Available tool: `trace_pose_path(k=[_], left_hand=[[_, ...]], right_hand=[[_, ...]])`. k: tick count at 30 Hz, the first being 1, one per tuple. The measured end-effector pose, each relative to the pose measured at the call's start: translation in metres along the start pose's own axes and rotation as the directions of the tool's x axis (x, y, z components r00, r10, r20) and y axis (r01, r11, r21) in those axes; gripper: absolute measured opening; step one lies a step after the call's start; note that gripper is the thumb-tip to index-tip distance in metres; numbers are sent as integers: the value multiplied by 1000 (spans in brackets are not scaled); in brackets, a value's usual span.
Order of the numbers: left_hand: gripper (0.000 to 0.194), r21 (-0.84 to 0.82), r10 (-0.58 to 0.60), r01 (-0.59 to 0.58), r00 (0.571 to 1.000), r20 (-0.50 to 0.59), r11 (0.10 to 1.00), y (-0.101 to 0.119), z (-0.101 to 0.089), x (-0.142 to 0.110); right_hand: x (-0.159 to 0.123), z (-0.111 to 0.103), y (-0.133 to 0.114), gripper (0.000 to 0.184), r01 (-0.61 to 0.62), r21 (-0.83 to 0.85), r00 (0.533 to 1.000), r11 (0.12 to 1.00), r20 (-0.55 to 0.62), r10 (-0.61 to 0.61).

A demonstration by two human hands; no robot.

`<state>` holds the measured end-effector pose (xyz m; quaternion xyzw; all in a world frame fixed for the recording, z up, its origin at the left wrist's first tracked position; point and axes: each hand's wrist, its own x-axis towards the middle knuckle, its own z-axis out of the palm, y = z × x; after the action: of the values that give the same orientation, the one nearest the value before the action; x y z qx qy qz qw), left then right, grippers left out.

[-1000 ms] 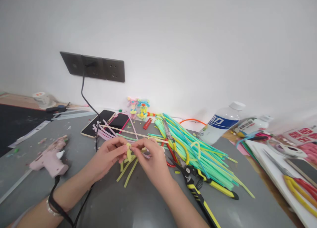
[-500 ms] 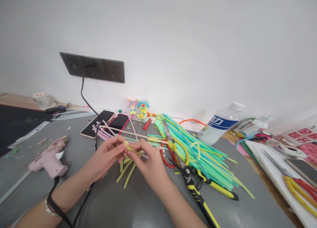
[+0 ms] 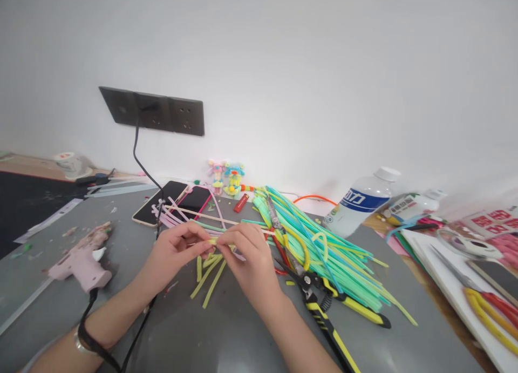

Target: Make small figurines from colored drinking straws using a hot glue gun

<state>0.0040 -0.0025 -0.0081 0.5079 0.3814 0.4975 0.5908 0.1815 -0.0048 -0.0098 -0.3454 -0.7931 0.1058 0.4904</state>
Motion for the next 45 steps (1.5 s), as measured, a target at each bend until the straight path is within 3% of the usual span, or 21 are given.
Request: trace_pose_path(k=[7,13,19,23,26,29,32,39,45], left_hand=[[19,47,-42,43,999,-17,998,-2,-3,1],[14,74,18,-16,999,-36,997,0,-2,-1],[19,101,62,-57,997,-51,993,1,-2,-1],[18,78,58,-54,997,-56,996,1,-3,-1],[17,74,65,-61,996,-62,995,0,-3,-2],[15,91,77,-70,994,-75,993,-1,-3,-1],[16,95,49,-42,996,-71,995,-1,-3,0],[29,-6,-130,130,991,43,991,1,-1,0],[31,64,-121,116,990,75,991,0,-2,2]], right_hand=[[0,-3,0,14,26,10,999,1000,28,-27],[2,-3,-2,12,3,60,1000,998,5,-3],[0,0,-2,9,-131,205,991,970,7,132],[-1,4,3,6,-336,356,937,872,32,348],[0,6,5,13,-486,487,861,726,123,494],[1,6,6,23,-598,575,780,558,257,571],[0,7,7,26,-639,619,731,456,305,610],[0,5,11,28,-663,628,695,407,315,646],[0,4,13,25,-645,622,719,444,296,629]])
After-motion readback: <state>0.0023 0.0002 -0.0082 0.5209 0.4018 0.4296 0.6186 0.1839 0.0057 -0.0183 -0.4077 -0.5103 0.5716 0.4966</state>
